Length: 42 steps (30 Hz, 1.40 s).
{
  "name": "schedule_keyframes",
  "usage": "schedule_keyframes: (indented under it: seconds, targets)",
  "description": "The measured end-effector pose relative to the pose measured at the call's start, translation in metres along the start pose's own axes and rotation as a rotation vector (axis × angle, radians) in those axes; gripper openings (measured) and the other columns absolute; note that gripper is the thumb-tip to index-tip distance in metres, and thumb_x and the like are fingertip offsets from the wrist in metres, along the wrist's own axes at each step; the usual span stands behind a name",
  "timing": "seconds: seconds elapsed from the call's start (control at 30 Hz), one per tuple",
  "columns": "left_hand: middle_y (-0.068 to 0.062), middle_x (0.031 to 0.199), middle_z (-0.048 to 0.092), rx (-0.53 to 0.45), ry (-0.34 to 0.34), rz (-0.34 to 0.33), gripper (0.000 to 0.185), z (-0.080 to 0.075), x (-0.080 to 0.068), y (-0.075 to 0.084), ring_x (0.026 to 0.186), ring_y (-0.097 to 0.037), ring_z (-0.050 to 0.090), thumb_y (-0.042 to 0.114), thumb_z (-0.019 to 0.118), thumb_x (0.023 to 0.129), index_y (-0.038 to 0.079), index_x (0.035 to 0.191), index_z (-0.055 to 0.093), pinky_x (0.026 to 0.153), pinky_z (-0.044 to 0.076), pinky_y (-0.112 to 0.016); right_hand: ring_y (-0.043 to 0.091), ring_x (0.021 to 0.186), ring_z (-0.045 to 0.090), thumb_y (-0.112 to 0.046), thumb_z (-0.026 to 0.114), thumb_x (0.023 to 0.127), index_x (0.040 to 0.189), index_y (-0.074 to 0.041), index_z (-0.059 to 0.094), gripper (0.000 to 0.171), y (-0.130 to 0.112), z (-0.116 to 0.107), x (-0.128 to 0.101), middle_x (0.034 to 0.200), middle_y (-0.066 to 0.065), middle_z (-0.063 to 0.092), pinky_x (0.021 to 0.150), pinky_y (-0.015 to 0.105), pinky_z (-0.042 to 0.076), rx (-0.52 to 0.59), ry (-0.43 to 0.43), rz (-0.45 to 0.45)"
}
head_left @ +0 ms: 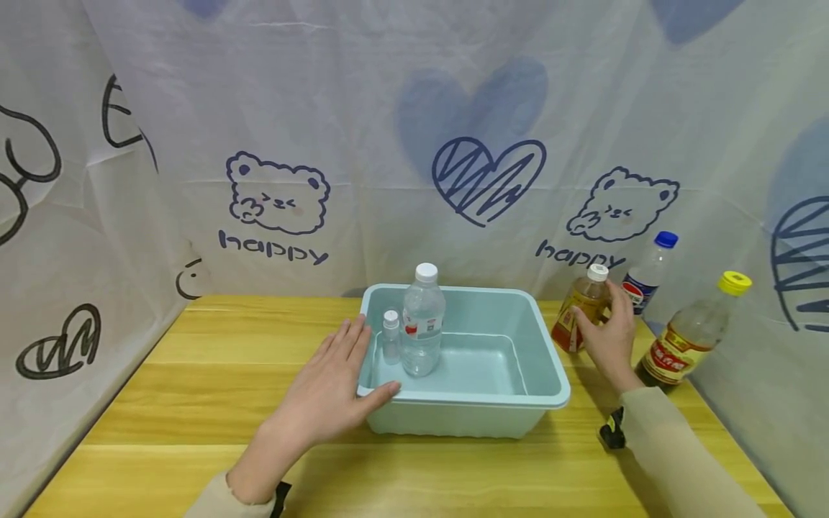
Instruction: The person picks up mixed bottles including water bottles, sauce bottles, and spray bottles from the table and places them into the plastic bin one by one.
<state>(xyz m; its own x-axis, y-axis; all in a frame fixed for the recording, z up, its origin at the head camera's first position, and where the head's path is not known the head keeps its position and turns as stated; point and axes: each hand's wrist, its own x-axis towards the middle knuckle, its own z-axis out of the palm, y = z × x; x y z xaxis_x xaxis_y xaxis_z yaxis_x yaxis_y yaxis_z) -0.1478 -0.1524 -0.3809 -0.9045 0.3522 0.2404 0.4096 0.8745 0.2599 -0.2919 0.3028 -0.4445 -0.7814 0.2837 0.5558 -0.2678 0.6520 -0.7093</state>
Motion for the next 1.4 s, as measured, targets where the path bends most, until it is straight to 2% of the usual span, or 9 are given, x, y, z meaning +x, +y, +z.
schedule_keyframes:
  seconds: [0.3, 0.6, 0.8, 0.93, 1.1, 1.4]
  targets:
    - [-0.022, 0.17, 0.019, -0.003, 0.005, 0.0, 0.104, 0.001, 0.0, 0.0, 0.157, -0.04, 0.019, 0.074, 0.048, 0.097, -0.005, 0.161, 0.029, 0.128, 0.019, -0.052, 0.043, 0.138, 0.047, -0.015, 0.076, 0.095, 0.161, -0.013, 0.037, 0.076, -0.007, -0.01, -0.007, 0.159, 0.018, 0.038, 0.108, 0.065, 0.048, 0.032, -0.01, 0.014]
    - [-0.021, 0.17, 0.018, -0.004, -0.009, -0.003, 0.107, 0.002, 0.0, 0.0, 0.158, -0.039, 0.016, 0.08, 0.041, 0.096, -0.005, 0.161, 0.028, 0.128, 0.018, -0.052, 0.04, 0.135, 0.051, -0.011, 0.078, 0.094, 0.16, -0.012, 0.039, 0.077, -0.012, -0.02, -0.014, 0.153, 0.019, 0.044, 0.107, 0.062, 0.049, 0.049, 0.007, -0.026]
    - [-0.021, 0.17, 0.019, -0.002, 0.002, 0.0, 0.106, 0.002, 0.0, 0.0, 0.158, -0.038, 0.017, 0.079, 0.042, 0.097, -0.005, 0.161, 0.029, 0.128, 0.02, -0.052, 0.04, 0.131, 0.055, -0.009, 0.078, 0.093, 0.159, -0.012, 0.041, 0.076, -0.015, -0.025, -0.017, 0.148, 0.019, 0.047, 0.104, 0.059, 0.052, 0.056, 0.025, -0.058]
    - [-0.021, 0.17, 0.02, 0.001, 0.012, 0.005, 0.105, 0.001, 0.0, 0.0, 0.158, -0.039, 0.019, 0.078, 0.044, 0.097, -0.005, 0.16, 0.03, 0.128, 0.021, -0.053, 0.037, 0.128, 0.058, -0.01, 0.079, 0.092, 0.158, -0.015, 0.044, 0.075, -0.019, -0.029, -0.019, 0.145, 0.017, 0.05, 0.103, 0.049, 0.056, 0.04, 0.047, -0.076]
    - [-0.021, 0.17, 0.021, 0.006, 0.008, 0.007, 0.105, 0.001, -0.001, 0.001, 0.158, -0.039, 0.018, 0.078, 0.043, 0.097, -0.006, 0.16, 0.03, 0.128, 0.021, -0.053, 0.032, 0.126, 0.058, -0.01, 0.081, 0.091, 0.158, -0.021, 0.044, 0.077, -0.024, -0.035, -0.022, 0.15, 0.011, 0.049, 0.102, 0.032, 0.057, 0.021, 0.06, -0.072]
    - [-0.022, 0.17, 0.02, 0.006, 0.009, 0.007, 0.105, -0.001, -0.001, 0.001, 0.158, -0.04, 0.018, 0.077, 0.044, 0.097, -0.006, 0.16, 0.03, 0.128, 0.021, -0.053, 0.025, 0.122, 0.057, -0.007, 0.08, 0.091, 0.158, -0.023, 0.044, 0.078, -0.036, -0.045, -0.023, 0.149, 0.01, 0.05, 0.1, 0.019, 0.053, 0.021, 0.071, -0.086]
